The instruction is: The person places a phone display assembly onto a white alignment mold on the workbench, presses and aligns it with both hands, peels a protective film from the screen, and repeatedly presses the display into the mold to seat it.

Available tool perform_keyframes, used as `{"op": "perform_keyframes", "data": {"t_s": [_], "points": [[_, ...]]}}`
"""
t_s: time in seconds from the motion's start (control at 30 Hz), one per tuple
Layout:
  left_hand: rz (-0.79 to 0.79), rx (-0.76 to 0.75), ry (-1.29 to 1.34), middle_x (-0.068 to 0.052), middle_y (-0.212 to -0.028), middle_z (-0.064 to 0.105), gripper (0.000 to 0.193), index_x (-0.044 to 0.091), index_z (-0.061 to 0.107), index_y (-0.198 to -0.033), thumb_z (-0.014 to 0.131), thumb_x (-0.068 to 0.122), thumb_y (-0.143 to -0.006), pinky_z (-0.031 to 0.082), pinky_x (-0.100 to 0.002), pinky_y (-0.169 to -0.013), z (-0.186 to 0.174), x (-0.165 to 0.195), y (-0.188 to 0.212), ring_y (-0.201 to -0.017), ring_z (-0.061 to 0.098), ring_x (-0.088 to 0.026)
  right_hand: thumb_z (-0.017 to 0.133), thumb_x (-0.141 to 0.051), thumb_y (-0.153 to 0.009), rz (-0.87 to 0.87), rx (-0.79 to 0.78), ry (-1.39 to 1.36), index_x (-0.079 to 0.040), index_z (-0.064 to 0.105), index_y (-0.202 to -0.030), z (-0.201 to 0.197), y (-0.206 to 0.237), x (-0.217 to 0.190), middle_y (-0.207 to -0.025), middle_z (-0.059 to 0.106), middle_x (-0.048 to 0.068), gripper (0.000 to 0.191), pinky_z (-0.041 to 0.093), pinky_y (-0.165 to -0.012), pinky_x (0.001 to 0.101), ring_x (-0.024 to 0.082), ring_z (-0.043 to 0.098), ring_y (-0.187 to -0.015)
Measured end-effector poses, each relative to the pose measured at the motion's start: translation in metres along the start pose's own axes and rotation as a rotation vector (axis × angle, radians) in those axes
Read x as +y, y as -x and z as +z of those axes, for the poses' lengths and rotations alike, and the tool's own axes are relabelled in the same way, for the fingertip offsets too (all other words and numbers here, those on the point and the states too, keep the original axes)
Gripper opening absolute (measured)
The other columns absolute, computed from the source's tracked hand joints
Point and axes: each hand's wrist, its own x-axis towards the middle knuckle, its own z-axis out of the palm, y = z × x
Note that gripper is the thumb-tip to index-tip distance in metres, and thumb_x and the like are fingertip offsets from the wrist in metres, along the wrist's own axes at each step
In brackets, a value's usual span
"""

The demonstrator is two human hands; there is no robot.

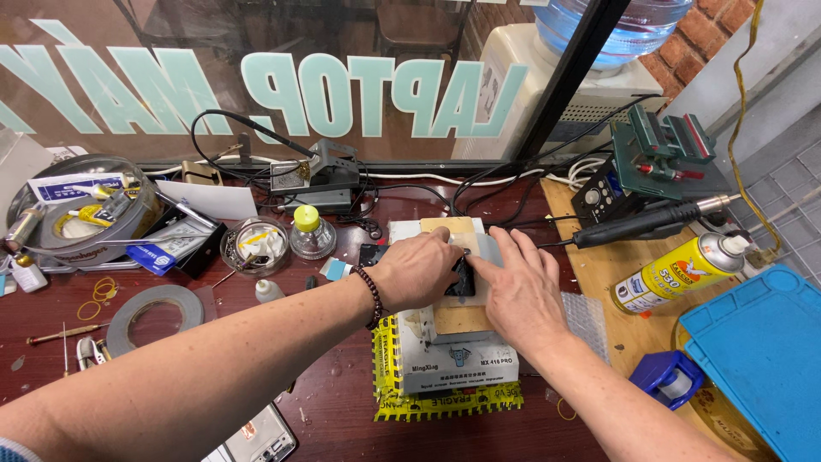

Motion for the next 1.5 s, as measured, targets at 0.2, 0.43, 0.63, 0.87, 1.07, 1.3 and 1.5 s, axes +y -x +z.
{"op": "perform_keyframes", "data": {"t_s": [0.2, 0.43, 0.63, 0.87, 1.07, 1.3, 1.5], "points": [[-0.017, -0.008, -0.001, -0.02, -0.111, 0.064, 0.028, 0.003, 0.07, -0.108, 0.071, 0.023, -0.088, 0.057, -0.047, -0.083, -0.001, 0.001, 0.0, -0.095, 0.07, -0.038, 0.057, 0.002, -0.08, 0.026, 0.053, 0.006, -0.018, 0.075, -0.125, 0.004, -0.01, 0.002, -0.15, 0.045, 0.021, 0.052, 0.03, -0.11, 0.0542, 0.038, 0.039, -0.139], [-0.026, -0.01, 0.011, -0.02, -0.111, 0.064, 0.029, 0.005, 0.069, -0.11, 0.07, 0.021, -0.087, 0.057, -0.047, -0.083, -0.001, 0.003, 0.0, -0.096, 0.069, -0.038, 0.061, -0.006, -0.081, 0.017, 0.018, 0.064, -0.018, 0.075, -0.121, 0.001, -0.008, -0.007, -0.149, 0.046, 0.018, 0.044, 0.029, -0.109, 0.0578, 0.038, 0.04, -0.138], [-0.019, 0.003, 0.025, -0.02, -0.111, 0.064, 0.027, 0.005, 0.071, -0.107, 0.07, 0.022, -0.086, 0.056, -0.048, -0.084, 0.0, 0.002, 0.0, -0.096, 0.069, -0.039, 0.06, -0.006, -0.083, 0.02, 0.049, 0.02, -0.018, 0.076, -0.116, -0.001, 0.0, -0.006, -0.148, 0.05, 0.016, 0.039, 0.029, -0.113, 0.0546, 0.036, 0.041, -0.141], [-0.02, -0.003, 0.009, -0.021, -0.108, 0.064, 0.026, 0.003, 0.07, -0.105, 0.07, 0.023, -0.087, 0.056, -0.048, -0.084, 0.002, 0.001, 0.001, -0.098, 0.068, -0.038, 0.059, -0.003, -0.078, 0.05, 0.04, 0.0, -0.018, 0.075, -0.12, 0.005, -0.012, -0.005, -0.15, 0.046, 0.019, 0.048, 0.028, -0.11, 0.0561, 0.038, 0.039, -0.139], [-0.015, 0.011, 0.013, -0.021, -0.109, 0.064, 0.026, 0.003, 0.07, -0.105, 0.071, 0.021, -0.086, 0.056, -0.048, -0.084, 0.004, 0.001, -0.001, -0.097, 0.068, -0.039, 0.059, -0.005, -0.079, 0.031, 0.009, 0.021, -0.018, 0.074, -0.122, 0.001, -0.004, -0.006, -0.149, 0.046, 0.018, 0.047, 0.029, -0.11, 0.0561, 0.038, 0.039, -0.139], [-0.022, 0.019, 0.04, -0.02, -0.11, 0.065, 0.026, 0.005, 0.071, -0.106, 0.071, 0.021, -0.086, 0.056, -0.047, -0.086, 0.003, 0.0, 0.001, -0.097, 0.069, -0.038, 0.057, -0.001, -0.08, 0.095, 0.055, -0.063, -0.017, 0.074, -0.121, 0.004, -0.004, -0.001, -0.15, 0.047, 0.018, 0.047, 0.029, -0.113, 0.0525, 0.035, 0.038, -0.142], [-0.068, 0.038, 0.113, -0.018, -0.111, 0.065, 0.033, 0.009, 0.073, -0.112, 0.074, 0.02, -0.082, 0.056, -0.046, -0.086, 0.002, -0.001, 0.0, -0.099, 0.068, -0.037, 0.058, 0.0, -0.079, 0.055, 0.01, -0.008, -0.021, 0.072, -0.127, 0.007, -0.008, -0.006, -0.149, 0.045, 0.019, 0.054, 0.029, -0.108, 0.0538, 0.037, 0.038, -0.139]]}}
